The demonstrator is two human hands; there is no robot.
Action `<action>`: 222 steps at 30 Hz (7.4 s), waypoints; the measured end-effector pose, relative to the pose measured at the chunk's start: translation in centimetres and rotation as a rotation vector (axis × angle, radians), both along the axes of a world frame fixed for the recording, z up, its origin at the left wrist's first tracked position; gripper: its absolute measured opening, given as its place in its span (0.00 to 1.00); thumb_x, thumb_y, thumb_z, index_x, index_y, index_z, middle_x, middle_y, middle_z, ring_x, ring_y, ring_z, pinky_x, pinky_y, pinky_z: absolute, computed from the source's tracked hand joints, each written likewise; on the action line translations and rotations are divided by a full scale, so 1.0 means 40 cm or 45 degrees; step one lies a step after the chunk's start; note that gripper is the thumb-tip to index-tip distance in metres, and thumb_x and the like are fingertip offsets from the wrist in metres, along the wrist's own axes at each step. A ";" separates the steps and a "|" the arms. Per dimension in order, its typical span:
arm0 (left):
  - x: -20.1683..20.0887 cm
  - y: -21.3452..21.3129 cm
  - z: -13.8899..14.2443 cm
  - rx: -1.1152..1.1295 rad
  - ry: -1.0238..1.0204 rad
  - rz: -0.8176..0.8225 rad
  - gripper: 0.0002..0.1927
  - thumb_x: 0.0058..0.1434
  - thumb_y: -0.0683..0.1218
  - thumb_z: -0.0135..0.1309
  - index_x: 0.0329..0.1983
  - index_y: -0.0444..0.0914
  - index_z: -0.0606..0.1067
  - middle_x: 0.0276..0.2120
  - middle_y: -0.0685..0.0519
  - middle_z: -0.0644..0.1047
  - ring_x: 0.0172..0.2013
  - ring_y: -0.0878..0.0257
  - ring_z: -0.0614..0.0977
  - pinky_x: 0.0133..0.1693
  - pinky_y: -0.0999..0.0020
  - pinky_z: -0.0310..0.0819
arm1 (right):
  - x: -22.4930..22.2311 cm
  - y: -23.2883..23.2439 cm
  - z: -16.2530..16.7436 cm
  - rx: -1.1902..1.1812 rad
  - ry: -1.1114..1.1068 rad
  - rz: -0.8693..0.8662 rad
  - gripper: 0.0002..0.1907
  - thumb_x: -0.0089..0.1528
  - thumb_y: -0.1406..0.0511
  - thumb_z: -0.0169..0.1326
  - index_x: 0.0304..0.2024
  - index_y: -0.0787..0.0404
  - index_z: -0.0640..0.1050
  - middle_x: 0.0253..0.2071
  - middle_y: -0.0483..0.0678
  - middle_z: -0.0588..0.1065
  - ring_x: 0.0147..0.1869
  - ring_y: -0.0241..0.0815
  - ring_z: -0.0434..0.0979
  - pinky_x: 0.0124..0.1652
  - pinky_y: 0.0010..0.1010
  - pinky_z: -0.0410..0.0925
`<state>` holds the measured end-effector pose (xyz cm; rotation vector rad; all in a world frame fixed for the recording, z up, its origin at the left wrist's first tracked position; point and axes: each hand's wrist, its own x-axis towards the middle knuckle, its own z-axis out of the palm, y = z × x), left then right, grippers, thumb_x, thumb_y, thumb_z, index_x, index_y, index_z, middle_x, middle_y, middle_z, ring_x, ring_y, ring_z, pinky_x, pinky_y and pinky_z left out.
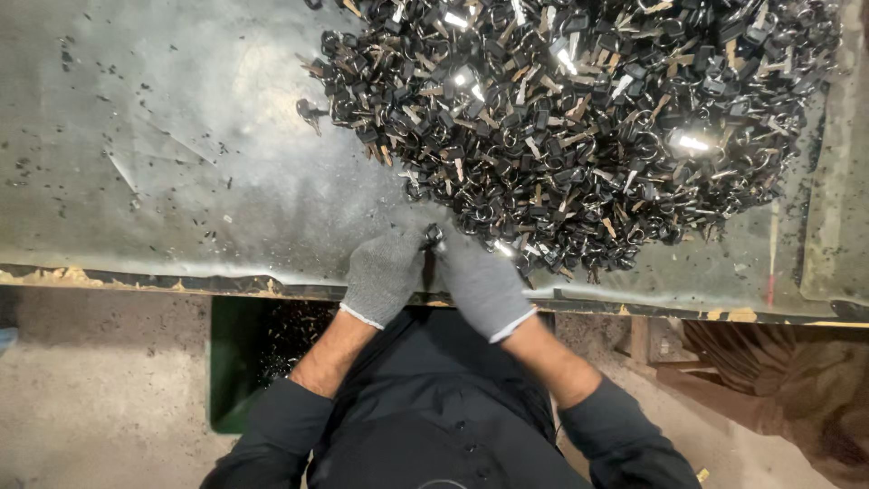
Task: The person, wearing gloves, sits at a workbench and sorts through a large pile of small black metal components, picking up individual pieces, handling them, and dropping selected pieces into a green bin below the table. The sorting continues steadily throughout the episode.
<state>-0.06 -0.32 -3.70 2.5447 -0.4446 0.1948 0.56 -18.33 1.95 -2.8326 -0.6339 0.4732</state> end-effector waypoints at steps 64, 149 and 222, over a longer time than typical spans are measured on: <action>-0.052 -0.012 0.037 -0.135 -0.065 0.129 0.06 0.56 0.45 0.61 0.29 0.40 0.76 0.25 0.48 0.76 0.25 0.47 0.80 0.28 0.51 0.73 | -0.019 0.022 0.014 0.220 -0.033 -0.161 0.39 0.65 0.61 0.53 0.72 0.67 0.51 0.38 0.63 0.77 0.36 0.58 0.82 0.30 0.45 0.75; -0.014 0.030 0.025 0.055 0.001 -0.048 0.04 0.57 0.43 0.57 0.32 0.39 0.74 0.27 0.46 0.77 0.29 0.47 0.81 0.32 0.50 0.74 | -0.002 0.024 -0.063 0.258 0.009 -0.012 0.36 0.60 0.66 0.56 0.66 0.73 0.58 0.39 0.67 0.78 0.32 0.64 0.81 0.33 0.53 0.74; -0.012 0.058 0.152 -0.143 0.308 0.012 0.12 0.61 0.47 0.57 0.47 0.39 0.78 0.31 0.46 0.79 0.34 0.49 0.81 0.38 0.51 0.75 | -0.043 0.018 0.030 0.224 0.210 -0.130 0.31 0.62 0.64 0.54 0.65 0.66 0.64 0.50 0.64 0.76 0.43 0.60 0.83 0.38 0.47 0.76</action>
